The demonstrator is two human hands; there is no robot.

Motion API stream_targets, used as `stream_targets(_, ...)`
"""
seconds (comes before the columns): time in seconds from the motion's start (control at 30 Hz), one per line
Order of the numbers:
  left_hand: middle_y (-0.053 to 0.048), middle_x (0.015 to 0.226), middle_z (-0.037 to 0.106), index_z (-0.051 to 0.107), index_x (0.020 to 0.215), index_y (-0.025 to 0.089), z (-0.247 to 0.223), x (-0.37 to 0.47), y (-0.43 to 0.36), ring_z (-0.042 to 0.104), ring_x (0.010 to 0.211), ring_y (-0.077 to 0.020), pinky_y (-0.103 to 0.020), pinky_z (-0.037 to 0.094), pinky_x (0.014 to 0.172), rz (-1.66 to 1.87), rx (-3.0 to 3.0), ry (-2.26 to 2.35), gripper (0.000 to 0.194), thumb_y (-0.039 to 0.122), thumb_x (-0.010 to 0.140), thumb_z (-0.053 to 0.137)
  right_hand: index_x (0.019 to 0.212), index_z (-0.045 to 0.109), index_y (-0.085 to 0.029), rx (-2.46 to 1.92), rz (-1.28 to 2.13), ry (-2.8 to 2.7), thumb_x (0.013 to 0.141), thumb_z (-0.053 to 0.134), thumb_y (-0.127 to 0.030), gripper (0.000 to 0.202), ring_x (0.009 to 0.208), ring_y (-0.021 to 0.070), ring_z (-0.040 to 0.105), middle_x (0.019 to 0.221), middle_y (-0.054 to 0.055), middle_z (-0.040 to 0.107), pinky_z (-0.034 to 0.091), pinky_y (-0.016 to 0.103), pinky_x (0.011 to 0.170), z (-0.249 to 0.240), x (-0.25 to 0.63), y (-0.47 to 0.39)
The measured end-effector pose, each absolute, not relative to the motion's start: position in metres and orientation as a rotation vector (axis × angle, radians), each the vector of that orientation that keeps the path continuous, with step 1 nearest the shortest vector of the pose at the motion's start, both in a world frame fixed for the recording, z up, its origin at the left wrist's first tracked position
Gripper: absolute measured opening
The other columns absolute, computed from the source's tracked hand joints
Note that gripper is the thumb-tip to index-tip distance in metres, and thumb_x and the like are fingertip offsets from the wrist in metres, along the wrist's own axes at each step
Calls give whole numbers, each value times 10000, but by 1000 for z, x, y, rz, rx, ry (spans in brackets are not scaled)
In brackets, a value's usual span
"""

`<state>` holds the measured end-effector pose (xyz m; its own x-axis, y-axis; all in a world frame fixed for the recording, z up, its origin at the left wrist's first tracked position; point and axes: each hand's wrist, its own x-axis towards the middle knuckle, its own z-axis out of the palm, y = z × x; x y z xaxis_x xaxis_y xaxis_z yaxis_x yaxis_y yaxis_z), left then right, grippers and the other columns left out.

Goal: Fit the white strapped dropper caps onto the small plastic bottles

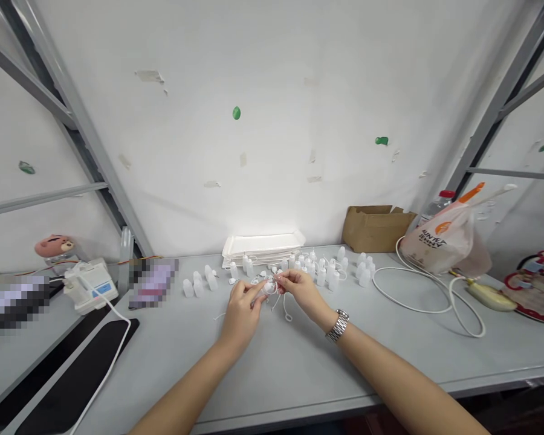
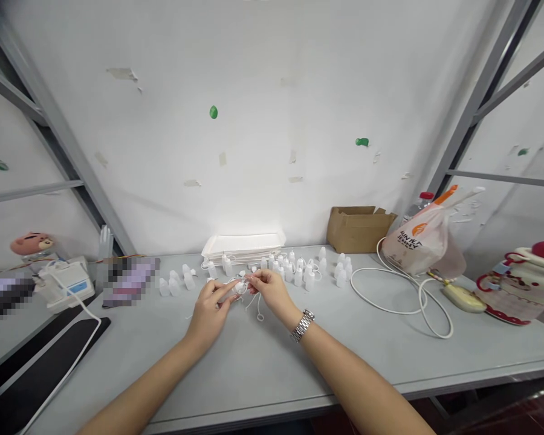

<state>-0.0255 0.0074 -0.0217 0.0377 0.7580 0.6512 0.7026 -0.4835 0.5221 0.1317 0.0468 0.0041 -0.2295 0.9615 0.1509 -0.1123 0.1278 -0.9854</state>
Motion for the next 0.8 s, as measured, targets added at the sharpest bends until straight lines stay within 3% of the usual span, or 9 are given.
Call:
stream_targets(0.37,-8,730,489,629,1052,272,-25,-21,6,512,725,-149,-303,478,667,1494,2222,1563,289,181,804,512,553,518,-199,-1035,960,-1515,702,589,-501,344,498,125,455,516,-12,517,367,267,505,5,131,38)
stream_targets(0.6,-11,751,475,599,1102,251,-30,-18,5,522,675,-132,-273,492,594,1477,2227,1454,316,177,825,469,545,521,-199,-1063,911,-1533,727,582,-465,328,489,132,449,502,-10,509,352,275,506,5,131,37)
stream_targets(0.8,-17,740,482,614,1084,243,-29,-19,5,511,720,-147,-301,492,660,1506,2283,1466,312,163,820,467,551,526,-192,-1064,902,-1540,732,591,-434,310,493,131,464,504,-8,517,365,275,517,4,129,35)
